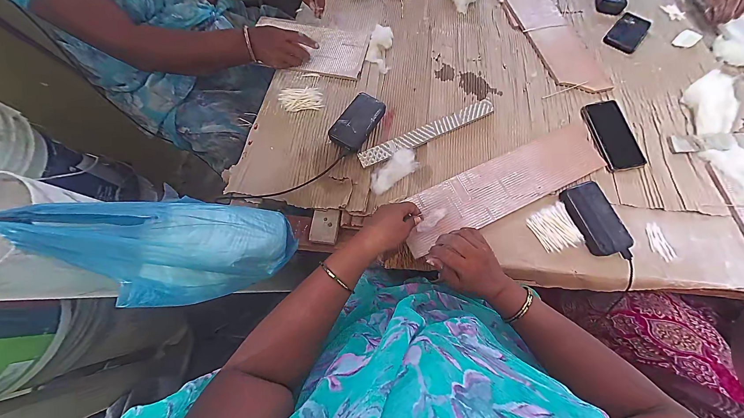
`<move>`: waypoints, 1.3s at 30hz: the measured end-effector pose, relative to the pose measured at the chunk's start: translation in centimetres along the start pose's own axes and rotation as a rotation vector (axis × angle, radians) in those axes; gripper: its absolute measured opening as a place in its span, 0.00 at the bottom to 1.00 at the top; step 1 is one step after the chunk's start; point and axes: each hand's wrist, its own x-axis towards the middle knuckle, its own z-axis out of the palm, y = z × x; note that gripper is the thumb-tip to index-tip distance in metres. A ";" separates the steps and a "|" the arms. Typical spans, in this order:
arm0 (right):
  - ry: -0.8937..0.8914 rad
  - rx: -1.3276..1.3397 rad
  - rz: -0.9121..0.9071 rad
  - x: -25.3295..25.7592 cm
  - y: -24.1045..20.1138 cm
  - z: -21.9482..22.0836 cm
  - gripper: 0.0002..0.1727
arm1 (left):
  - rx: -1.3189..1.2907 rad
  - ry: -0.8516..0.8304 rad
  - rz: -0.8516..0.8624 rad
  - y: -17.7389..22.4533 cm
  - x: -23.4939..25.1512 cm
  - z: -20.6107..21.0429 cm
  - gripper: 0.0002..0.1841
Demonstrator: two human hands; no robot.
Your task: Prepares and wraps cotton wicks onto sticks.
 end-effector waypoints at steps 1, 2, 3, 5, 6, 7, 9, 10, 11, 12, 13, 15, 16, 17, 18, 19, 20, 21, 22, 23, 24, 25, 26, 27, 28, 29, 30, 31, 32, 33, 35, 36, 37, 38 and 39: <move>0.007 0.002 0.105 -0.2 0.0 0.1 0.19 | -0.010 0.009 -0.003 -0.4 -0.2 -0.1 0.15; -0.012 0.007 0.204 -0.1 0.0 0.2 0.20 | -0.017 0.015 -0.006 -0.6 -0.3 -0.3 0.15; -0.046 0.017 0.280 0.0 0.0 0.3 0.21 | -0.023 0.022 -0.008 -0.8 -0.5 -0.3 0.15; -0.113 0.003 0.344 0.4 -0.3 0.7 0.25 | -0.030 0.034 -0.017 -1.0 -0.9 -0.4 0.15; -0.146 -0.019 0.345 0.6 -0.4 0.8 0.26 | -0.025 0.043 -0.021 -0.9 -1.2 -0.6 0.15; -0.179 -0.036 0.342 0.7 -0.6 0.9 0.27 | -0.015 0.054 -0.027 -0.8 -1.5 -0.8 0.16; -0.237 -0.051 0.343 0.8 -1.1 1.0 0.26 | 0.010 0.096 -0.049 -0.8 -2.3 -1.0 0.17; -0.249 -0.060 0.336 0.8 -1.2 1.1 0.27 | 0.022 0.117 -0.065 -0.7 -2.7 -1.1 0.17; -0.257 -0.071 0.327 0.7 -1.3 1.2 0.27 | 0.029 0.136 -0.075 -0.7 -3.1 -1.2 0.17; -0.270 -0.082 0.322 0.6 -1.3 1.3 0.29 | 0.029 0.156 -0.073 -0.8 -3.4 -1.2 0.16; -0.277 -0.096 0.317 0.6 -1.4 1.3 0.30 | 0.019 0.169 -0.063 -0.8 -3.7 -1.0 0.16; -0.283 -0.126 0.317 0.5 -1.7 1.4 0.30 | 0.002 0.173 -0.054 -0.6 -4.2 -0.5 0.12; -0.290 -0.138 0.326 0.5 -1.9 1.3 0.31 | 0.010 0.168 -0.059 -0.4 -4.4 -0.2 0.11; -0.299 -0.148 0.338 0.5 -2.1 1.3 0.31 | 0.027 0.169 -0.062 -0.2 -4.4 0.2 0.11; -0.304 -0.153 0.349 0.5 -2.3 1.3 0.32 | 0.051 0.172 -0.060 -0.2 -4.3 0.5 0.11; -0.309 -0.154 0.360 0.5 -2.5 1.3 0.33 | 0.075 0.172 -0.060 -0.2 -4.2 0.8 0.11; -0.317 -0.157 0.372 0.5 -2.7 1.2 0.33 | 0.095 0.168 -0.067 -0.2 -4.1 1.0 0.11; -0.327 -0.159 0.383 0.5 -2.9 1.2 0.34 | 0.117 0.161 -0.078 -0.1 -3.9 1.2 0.12; -0.340 -0.159 0.392 0.6 -3.0 1.1 0.34 | 0.138 0.150 -0.093 0.0 -3.9 1.3 0.12; -0.353 -0.156 0.399 0.6 -3.1 1.0 0.35 | 0.155 0.137 -0.114 0.1 -3.8 1.4 0.12; -0.357 -0.153 0.401 0.6 -3.2 0.9 0.35 | 0.163 0.132 -0.130 0.2 -3.9 1.5 0.12; -0.357 -0.150 0.399 0.5 -3.3 0.9 0.34 | 0.165 0.136 -0.138 0.2 -4.0 1.5 0.12; -0.354 -0.150 0.397 0.4 -3.3 0.9 0.34 | 0.165 0.141 -0.147 0.2 -4.0 1.5 0.12; -0.355 -0.154 0.395 0.3 -3.3 0.9 0.34 | 0.165 0.147 -0.157 0.2 -4.1 1.6 0.12; -0.358 -0.159 0.394 0.3 -3.3 0.9 0.34 | 0.167 0.154 -0.165 0.1 -4.2 1.6 0.11; -0.360 -0.163 0.394 0.2 -3.3 1.0 0.34 | 0.168 0.156 -0.175 0.1 -4.3 1.6 0.11; -0.360 -0.164 0.394 0.2 -3.3 1.0 0.35 | 0.169 0.153 -0.184 0.1 -4.3 1.5 0.11; -0.363 -0.163 0.393 0.2 -3.3 1.0 0.35 | 0.168 0.153 -0.188 0.1 -4.4 1.5 0.11; -0.367 -0.159 0.394 0.3 -3.4 0.9 0.35 | 0.170 0.154 -0.192 0.1 -4.5 1.5 0.11; -0.371 -0.153 0.402 0.4 -3.4 0.7 0.35 | 0.174 0.152 -0.200 0.1 -4.6 1.5 0.11; -0.312 -0.125 0.417 0.8 -3.0 0.4 0.33 | 0.185 0.138 -0.217 0.2 -4.8 1.3 0.12; -0.256 -0.108 0.428 1.0 -2.6 0.3 0.29 | 0.192 0.133 -0.219 0.2 -4.9 1.3 0.13; -0.222 -0.100 0.442 1.5 -2.2 0.0 0.26 | 0.200 0.130 -0.222 0.3 -4.9 1.3 0.13; -0.202 -0.103 0.443 2.1 -1.6 -0.2 0.23 | 0.210 0.129 -0.223 0.2 -5.0 1.3 0.14; -0.200 -0.102 0.433 2.7 -1.0 -0.3 0.21 | 0.218 0.129 -0.223 0.1 -4.9 1.4 0.14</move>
